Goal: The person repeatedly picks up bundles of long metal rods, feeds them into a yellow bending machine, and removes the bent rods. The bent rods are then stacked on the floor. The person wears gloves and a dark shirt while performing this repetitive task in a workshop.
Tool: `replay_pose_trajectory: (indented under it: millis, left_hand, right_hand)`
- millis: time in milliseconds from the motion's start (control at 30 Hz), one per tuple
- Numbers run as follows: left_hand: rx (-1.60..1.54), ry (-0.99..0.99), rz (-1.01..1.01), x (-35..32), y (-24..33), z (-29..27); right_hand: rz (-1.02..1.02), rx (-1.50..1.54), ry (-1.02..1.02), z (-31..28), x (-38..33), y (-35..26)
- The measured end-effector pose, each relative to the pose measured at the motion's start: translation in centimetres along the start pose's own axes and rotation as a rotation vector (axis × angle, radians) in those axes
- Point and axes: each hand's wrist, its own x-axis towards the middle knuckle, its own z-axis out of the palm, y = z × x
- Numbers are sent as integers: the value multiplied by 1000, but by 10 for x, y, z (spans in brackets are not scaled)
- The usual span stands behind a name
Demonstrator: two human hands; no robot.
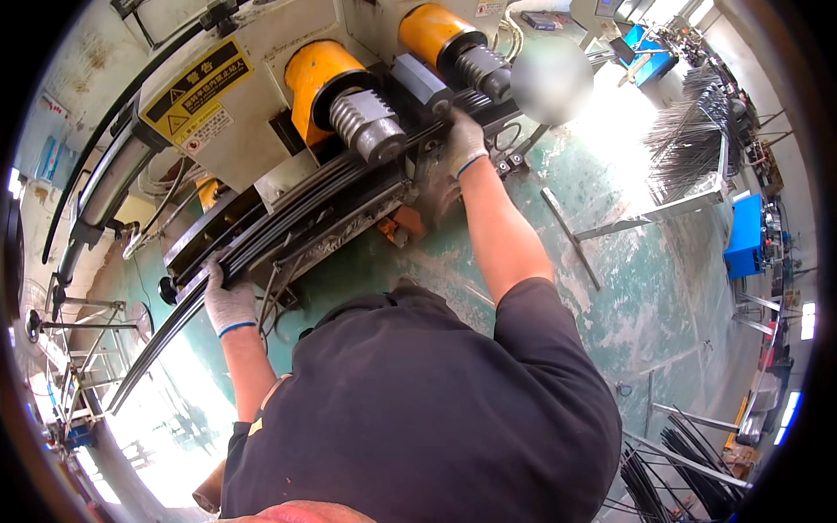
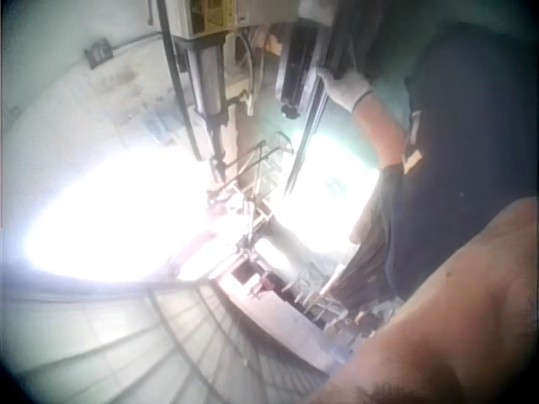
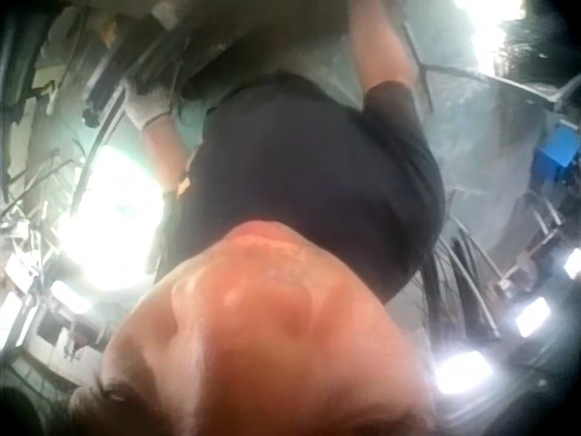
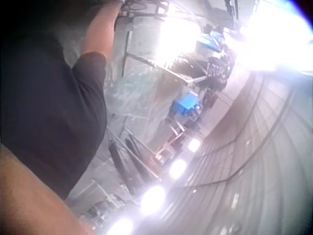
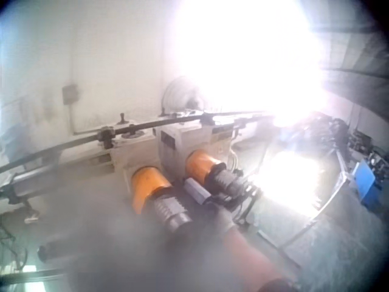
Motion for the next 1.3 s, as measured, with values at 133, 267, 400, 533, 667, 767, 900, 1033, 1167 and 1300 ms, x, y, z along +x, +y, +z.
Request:
replay_pose_trajectory:
  millis: [133,267,400,533,667,767,900,1033,1167,1300]
  left_hand:
    - [-30,-182,-189,10,-29,20]
    - [-65,-288,-129,12,2,3]
    - [-48,-80,192,61,66,-49]
    - [149,-90,319,84,78,-90]
    - [45,7,272,67,42,-59]
    - [6,6,142,49,6,-27]
    - [-139,-201,20,44,-6,-29]
    - [-3,-35,245,55,31,-52]
    - [15,24,291,65,33,-53]
    - [-79,-15,215,61,1,-39]
  right_hand:
    - [-561,-807,-1,-98,72,39]
    - [-592,-1746,48,-5,16,13]
    - [-541,-1877,158,-9,21,2]
    - [-408,-681,32,-46,47,36]
    - [-263,-476,267,0,12,32]
    - [-455,-538,262,-12,2,42]
    - [-597,-711,223,-36,-8,45]
    - [-207,-108,212,-72,-22,44]
    - [-80,-149,319,-92,-41,36]
    - [-64,-197,312,-109,-45,45]
